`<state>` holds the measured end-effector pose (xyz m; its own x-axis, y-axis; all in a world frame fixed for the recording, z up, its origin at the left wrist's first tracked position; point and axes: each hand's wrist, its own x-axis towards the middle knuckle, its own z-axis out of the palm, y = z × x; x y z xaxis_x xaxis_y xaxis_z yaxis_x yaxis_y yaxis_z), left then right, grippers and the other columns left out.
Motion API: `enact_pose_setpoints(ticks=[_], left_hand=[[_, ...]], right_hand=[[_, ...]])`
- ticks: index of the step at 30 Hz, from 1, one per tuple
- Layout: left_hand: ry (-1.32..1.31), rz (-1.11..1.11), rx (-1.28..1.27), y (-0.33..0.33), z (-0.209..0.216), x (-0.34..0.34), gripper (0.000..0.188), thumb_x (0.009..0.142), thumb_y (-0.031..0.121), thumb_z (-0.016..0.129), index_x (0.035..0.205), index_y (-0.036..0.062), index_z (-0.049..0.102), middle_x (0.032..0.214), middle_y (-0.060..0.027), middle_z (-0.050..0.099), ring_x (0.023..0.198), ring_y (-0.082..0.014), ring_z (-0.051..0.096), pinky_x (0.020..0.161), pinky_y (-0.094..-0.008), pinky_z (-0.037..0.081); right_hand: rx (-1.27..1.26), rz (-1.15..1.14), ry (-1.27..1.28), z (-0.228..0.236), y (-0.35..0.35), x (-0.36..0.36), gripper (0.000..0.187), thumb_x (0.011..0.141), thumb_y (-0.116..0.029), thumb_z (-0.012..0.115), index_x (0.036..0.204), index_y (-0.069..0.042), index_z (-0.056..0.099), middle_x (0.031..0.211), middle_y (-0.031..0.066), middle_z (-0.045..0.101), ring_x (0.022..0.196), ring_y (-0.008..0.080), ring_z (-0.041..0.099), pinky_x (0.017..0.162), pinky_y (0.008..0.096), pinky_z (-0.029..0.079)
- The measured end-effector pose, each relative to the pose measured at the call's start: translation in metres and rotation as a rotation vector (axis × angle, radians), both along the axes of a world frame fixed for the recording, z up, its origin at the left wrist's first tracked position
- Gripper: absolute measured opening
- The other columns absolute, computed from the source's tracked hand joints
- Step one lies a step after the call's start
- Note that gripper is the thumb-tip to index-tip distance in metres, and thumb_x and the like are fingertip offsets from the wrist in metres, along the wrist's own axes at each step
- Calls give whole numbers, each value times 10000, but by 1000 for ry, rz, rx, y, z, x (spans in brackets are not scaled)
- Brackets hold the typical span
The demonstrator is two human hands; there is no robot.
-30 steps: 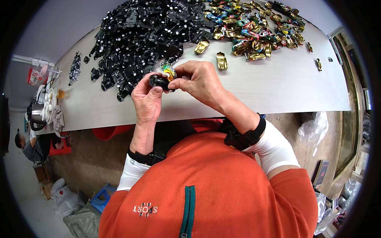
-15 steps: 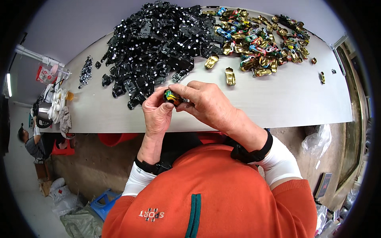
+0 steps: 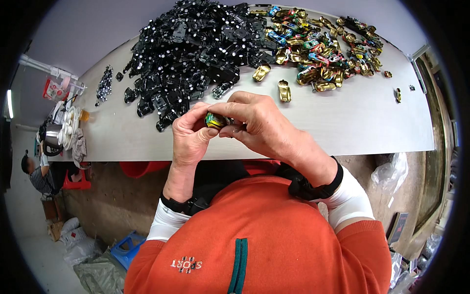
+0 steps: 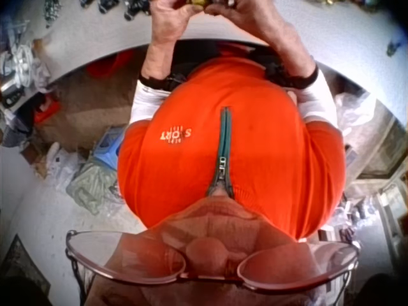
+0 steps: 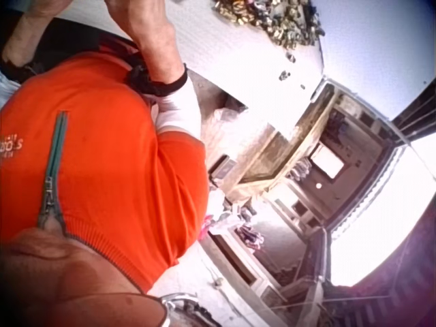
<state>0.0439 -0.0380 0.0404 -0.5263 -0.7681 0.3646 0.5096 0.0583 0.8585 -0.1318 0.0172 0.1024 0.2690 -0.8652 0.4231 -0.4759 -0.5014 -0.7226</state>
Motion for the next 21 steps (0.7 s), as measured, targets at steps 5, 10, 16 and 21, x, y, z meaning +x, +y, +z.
enact_pose_setpoints(ticks=[5,10,16,21], left_hand=[[31,-15,13,0,9,4,394,696,-11,747,1064,-42,611,990,-72,590,876,-155,616,765,-260,557],[73,25,73,10,16,2,365,693,-5,750,1032,-45,622,959,-68,588,845,-159,624,732,-265,571],[-66,6,49,7,14,6,358,702,11,755,1028,-43,620,953,-65,600,847,-140,621,759,-259,549],[17,-5,197,9,22,2,421,742,-16,723,1135,-39,572,1027,-85,618,867,-119,611,789,-242,518]], right_hand=[[-47,-12,-12,4,5,8,519,683,-6,737,1167,-123,595,792,102,577,688,247,596,574,330,503],[-120,-34,44,-2,5,9,582,657,56,720,1199,-109,587,815,90,587,662,202,597,537,294,496],[-108,2,162,1,10,8,577,678,20,715,1223,-66,547,774,94,556,645,228,589,536,317,495],[-126,-48,-1,-6,4,11,676,663,-28,757,1280,-66,482,789,86,566,609,181,566,512,290,477]])
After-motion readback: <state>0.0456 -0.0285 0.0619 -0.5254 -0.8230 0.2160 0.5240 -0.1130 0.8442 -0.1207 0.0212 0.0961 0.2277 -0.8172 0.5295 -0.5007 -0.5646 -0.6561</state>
